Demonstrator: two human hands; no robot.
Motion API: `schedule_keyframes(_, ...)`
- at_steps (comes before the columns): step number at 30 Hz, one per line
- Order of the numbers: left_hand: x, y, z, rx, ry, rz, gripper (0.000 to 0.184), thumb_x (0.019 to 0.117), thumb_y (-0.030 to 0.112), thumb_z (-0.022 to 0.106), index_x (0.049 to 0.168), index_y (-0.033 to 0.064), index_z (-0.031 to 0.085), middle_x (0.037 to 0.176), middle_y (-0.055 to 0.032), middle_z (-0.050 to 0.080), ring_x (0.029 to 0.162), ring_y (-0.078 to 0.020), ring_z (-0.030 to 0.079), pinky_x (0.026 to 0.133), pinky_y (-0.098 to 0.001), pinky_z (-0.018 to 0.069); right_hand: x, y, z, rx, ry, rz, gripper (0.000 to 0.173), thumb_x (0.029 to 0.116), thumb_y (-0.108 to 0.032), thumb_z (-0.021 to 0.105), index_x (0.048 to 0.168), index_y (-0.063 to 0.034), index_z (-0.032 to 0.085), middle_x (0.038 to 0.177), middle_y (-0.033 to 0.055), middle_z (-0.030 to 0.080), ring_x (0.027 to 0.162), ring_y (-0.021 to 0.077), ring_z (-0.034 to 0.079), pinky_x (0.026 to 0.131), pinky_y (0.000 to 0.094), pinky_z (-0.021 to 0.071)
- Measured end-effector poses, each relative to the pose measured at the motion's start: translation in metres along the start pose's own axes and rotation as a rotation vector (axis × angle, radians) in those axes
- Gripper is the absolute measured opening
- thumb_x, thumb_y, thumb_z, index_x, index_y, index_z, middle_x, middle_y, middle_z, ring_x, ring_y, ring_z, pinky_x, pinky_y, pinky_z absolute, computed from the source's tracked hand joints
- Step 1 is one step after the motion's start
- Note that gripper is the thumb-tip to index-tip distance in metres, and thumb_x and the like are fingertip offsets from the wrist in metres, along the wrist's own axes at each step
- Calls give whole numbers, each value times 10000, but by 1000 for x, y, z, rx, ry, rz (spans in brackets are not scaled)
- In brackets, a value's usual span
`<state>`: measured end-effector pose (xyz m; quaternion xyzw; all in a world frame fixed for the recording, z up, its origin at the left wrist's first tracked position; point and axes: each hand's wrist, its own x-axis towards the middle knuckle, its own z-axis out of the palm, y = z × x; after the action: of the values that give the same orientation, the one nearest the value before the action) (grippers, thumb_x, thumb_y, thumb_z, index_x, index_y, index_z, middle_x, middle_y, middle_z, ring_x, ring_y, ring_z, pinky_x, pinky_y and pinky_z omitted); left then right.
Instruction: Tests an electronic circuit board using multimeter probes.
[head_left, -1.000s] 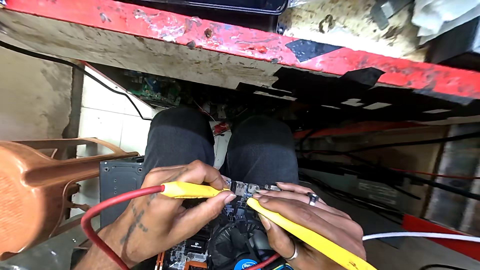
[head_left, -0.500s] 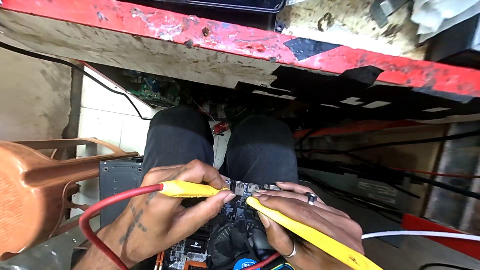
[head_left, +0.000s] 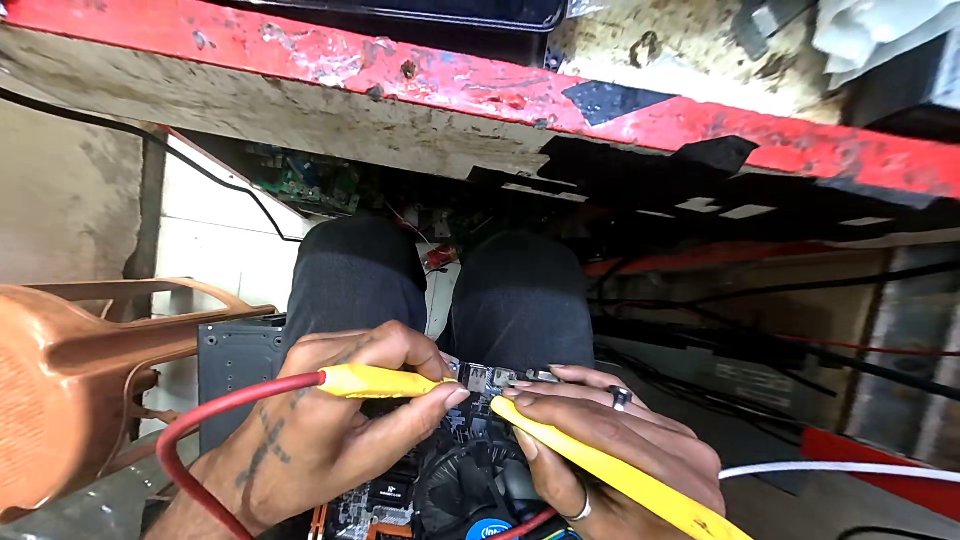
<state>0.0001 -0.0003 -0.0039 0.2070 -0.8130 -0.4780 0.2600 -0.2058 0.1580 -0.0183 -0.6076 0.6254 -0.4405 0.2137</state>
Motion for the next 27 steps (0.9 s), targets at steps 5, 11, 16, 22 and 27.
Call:
schedule_keyframes(5,1,0,-1,-7,-8,2,86,971,212,666,951,130,653,878,87,726,901,-63,737,873,-275,648,0,1,0,-4,4,-4,173,993,-248,659,1029,-124,774,999,-42,798,1044,70,736,1066,344,554)
schedule_keyframes(11,1,0,-1,-7,-15,0,92,975,224,660,947,136,653,883,93,727,901,-57,736,877,-273,647,0,0,0,0,-7,-2,173,996,-250,657,1026,-124,772,1004,-46,797,1050,61,732,1072,339,545)
schedule_keyframes(16,2,0,-2,3,-18,-11,94,971,226,663,947,135,660,870,96,723,891,-51,734,856,-256,648,1,0,0,0,-5,-4,173,996,-252,655,1021,-125,770,1000,-48,796,1047,60,732,1071,336,546)
schedule_keyframes(22,2,0,-2,8,-19,-11,91,970,221,661,943,134,660,864,98,719,884,-47,733,855,-261,650,0,0,0,-1,-7,3,175,993,-255,659,1018,-126,774,996,-52,797,1038,58,734,1069,340,549)
schedule_keyframes(27,1,0,0,-8,9,-13,79,967,215,669,950,140,653,883,96,727,897,-60,739,882,-284,651,0,0,0,11,2,1,169,997,-247,657,1025,-123,768,998,-44,797,1041,62,735,1069,343,551)
